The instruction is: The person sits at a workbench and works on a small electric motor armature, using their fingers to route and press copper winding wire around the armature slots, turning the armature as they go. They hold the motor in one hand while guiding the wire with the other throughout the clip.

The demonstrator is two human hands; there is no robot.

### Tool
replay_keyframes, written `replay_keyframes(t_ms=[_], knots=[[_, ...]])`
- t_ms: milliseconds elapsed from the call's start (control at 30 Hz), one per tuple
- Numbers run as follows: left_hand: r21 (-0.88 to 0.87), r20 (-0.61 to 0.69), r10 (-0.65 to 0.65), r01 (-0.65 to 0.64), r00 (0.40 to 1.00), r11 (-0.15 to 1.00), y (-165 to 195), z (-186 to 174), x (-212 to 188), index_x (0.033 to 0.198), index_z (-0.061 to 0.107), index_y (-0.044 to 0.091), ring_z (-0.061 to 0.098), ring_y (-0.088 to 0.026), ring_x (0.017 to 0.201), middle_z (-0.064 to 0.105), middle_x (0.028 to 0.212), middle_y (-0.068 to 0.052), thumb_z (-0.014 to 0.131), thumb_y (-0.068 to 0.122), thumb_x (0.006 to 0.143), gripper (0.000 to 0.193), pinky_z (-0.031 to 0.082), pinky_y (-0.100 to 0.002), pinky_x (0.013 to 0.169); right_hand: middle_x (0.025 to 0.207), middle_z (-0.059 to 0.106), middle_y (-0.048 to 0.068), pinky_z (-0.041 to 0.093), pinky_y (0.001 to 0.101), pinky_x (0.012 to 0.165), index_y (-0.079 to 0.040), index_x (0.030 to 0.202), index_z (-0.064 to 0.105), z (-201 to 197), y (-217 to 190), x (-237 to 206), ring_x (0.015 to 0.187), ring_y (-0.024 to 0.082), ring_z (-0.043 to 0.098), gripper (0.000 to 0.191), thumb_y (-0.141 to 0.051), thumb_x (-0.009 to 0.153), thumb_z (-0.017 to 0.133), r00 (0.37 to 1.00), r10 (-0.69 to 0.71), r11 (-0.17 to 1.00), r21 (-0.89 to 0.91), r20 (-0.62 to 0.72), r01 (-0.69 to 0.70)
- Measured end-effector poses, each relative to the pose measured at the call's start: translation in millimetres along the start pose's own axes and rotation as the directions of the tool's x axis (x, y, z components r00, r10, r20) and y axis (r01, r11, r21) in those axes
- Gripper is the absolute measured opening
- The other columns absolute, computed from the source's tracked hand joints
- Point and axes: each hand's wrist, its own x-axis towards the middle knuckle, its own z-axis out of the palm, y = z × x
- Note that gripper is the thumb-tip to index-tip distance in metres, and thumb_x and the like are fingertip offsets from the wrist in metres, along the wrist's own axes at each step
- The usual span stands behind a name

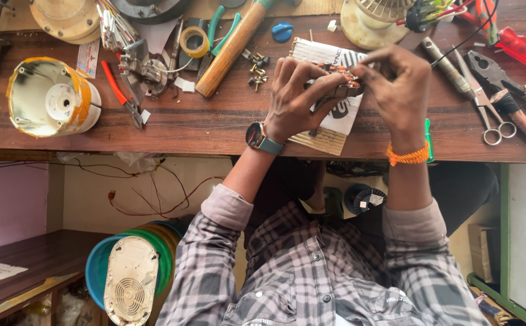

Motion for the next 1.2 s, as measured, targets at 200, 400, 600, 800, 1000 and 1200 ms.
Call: replay_keyframes(t_ms=[200, 400, 600, 800, 1000, 1200], knots=[[-0.034, 0.002, -0.015, 0.015, 1.0, 0.999, -2.8, 2.1, -2.7, 0.121, 0.069, 0.024, 0.05, -0.018, 0.098, 0.055, 0.104, 0.005, 0.09, 0.033, 0.083, 0.044, 0.043, -0.035, 0.089, 0.086, 0.071, 0.003, 0.042, 0.0195, 0.059, -0.002, 0.103, 0.071, -8.3, 11.9, -40.9, 0.07, 0.002, 0.057, 0.008, 0.0, 0.101, 0.079, 0.997, -0.053, 0.99, 0.126, -0.048, 0.059], [-0.036, -0.014, -0.028, 0.027, 1.0, 0.999, 0.2, 0.6, 1.4, 0.118, 0.071, 0.023, 0.05, -0.018, 0.094, 0.056, 0.1, 0.005, 0.091, 0.031, 0.081, 0.043, 0.042, -0.034, 0.085, 0.085, 0.071, 0.0, 0.042, 0.0193, 0.059, -0.001, 0.101, 0.071, 4.5, 9.6, -47.4, 0.07, 0.001, 0.059, 0.008, 0.0, 0.099, 0.079, 0.994, -0.044, 0.993, 0.102, -0.102, 0.054], [-0.044, -0.007, -0.028, 0.028, 1.0, 0.999, 3.2, -3.3, 4.1, 0.119, 0.071, 0.023, 0.05, -0.018, 0.094, 0.058, 0.1, 0.005, 0.091, 0.029, 0.081, 0.043, 0.042, -0.035, 0.085, 0.074, 0.061, -0.003, 0.029, 0.0217, 0.055, -0.004, 0.097, 0.072, -1.6, 1.8, -43.8, 0.062, 0.001, 0.042, 0.01, -0.003, 0.099, 0.082, 0.994, 0.047, 0.996, 0.08, -0.098, -0.039], [-0.03, -0.001, -0.035, 0.035, 0.999, 0.999, 1.8, -1.4, 1.7, 0.121, 0.07, 0.025, 0.049, -0.019, 0.095, 0.057, 0.102, 0.005, 0.091, 0.029, 0.081, 0.046, 0.042, -0.034, 0.086, 0.073, 0.064, -0.004, 0.028, 0.0213, 0.051, -0.003, 0.097, 0.072, 4.9, -3.8, -51.2, 0.058, 0.001, 0.043, 0.007, -0.002, 0.097, 0.08, 0.994, 0.011, 1.0, 0.017, -0.109, -0.009], [0.018, 0.025, 0.05, -0.05, 0.998, 0.999, 0.6, 0.2, -0.1, 0.134, 0.061, 0.028, 0.05, -0.018, 0.102, 0.055, 0.111, 0.006, 0.091, 0.039, 0.081, 0.062, 0.042, -0.037, 0.088, 0.089, 0.073, 0.004, 0.046, 0.0218, 0.061, 0.0, 0.105, 0.072, 28.7, -5.3, -67.9, 0.072, 0.004, 0.062, 0.006, 0.002, 0.1, 0.077, 0.971, -0.178, 0.983, 0.015, -0.157, 0.183], [0.108, 0.034, 0.051, -0.055, 0.998, 0.993, -0.6, 6.6, -6.9, 0.135, 0.057, 0.029, 0.049, -0.019, 0.108, 0.053, 0.118, 0.005, 0.09, 0.043, 0.087, 0.06, 0.041, -0.039, 0.092, 0.077, 0.071, 0.005, 0.039, 0.0208, 0.051, 0.003, 0.096, 0.073, 30.8, -4.1, -78.9, 0.06, 0.003, 0.055, 0.006, 0.006, 0.094, 0.077, 0.982, -0.108, 0.993, -0.06, -0.153, 0.1]])
